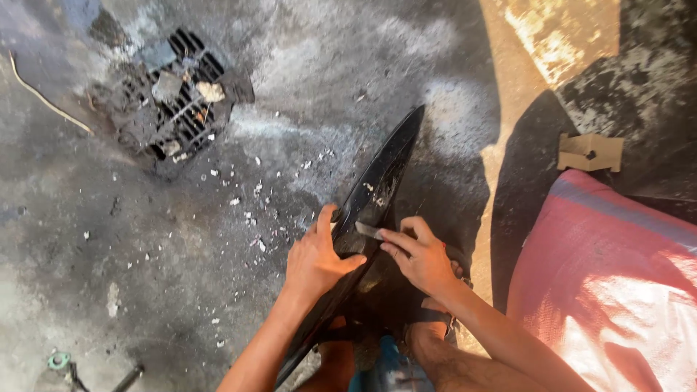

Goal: Scraping and cleaning a black plastic motorcycle fairing part using a utility knife blade.

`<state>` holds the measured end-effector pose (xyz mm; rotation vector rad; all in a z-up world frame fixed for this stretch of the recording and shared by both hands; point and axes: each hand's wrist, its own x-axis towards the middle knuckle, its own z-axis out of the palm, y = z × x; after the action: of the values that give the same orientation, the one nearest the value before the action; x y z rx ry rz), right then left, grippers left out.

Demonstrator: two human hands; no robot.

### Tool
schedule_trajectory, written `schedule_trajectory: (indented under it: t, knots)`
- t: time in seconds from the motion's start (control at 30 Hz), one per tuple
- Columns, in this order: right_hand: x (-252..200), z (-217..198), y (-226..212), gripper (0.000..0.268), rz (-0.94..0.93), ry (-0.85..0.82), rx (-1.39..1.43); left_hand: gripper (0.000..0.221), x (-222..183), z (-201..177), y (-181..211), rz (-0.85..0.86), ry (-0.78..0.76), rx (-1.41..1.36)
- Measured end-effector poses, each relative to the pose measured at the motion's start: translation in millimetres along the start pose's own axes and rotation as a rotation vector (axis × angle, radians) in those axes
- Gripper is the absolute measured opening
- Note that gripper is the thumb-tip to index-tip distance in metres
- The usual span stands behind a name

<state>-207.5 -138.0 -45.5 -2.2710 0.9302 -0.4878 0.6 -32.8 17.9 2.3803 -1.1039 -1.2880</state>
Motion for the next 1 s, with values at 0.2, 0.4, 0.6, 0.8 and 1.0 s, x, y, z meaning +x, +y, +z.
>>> schedule_trajectory:
  t: [0.2,0.4,0.6,0.8,1.0]
  knots:
    - [1.7,-3.1,-19.2,0.020,-0.247,-0.110,-0.006,0.103,23.5,1.7,3.5,0.124,0.059,0.033]
    - [9.8,-8.9,-21.3,0.017,-0.336,-0.106,-0.047,0.102,15.8,-15.8,15.6,0.174,-0.022,-0.088]
    - [13.2,-9.1,-13.6,0.017,-0.314,-0.092,-0.105,0.086,14.7,-5.9,10.8,0.220,0.035,-0.090]
    - [13.7,-14.1,-18.6,0.018,-0.321,-0.132,-0.045,0.094,16.9,1.6,6.9,0.241,0.005,-0.042]
    - [9.9,-8.9,-13.0,0.022,-0.255,-0.080,-0.063,0.090,19.3,7.3,4.2,0.215,0.082,-0.040]
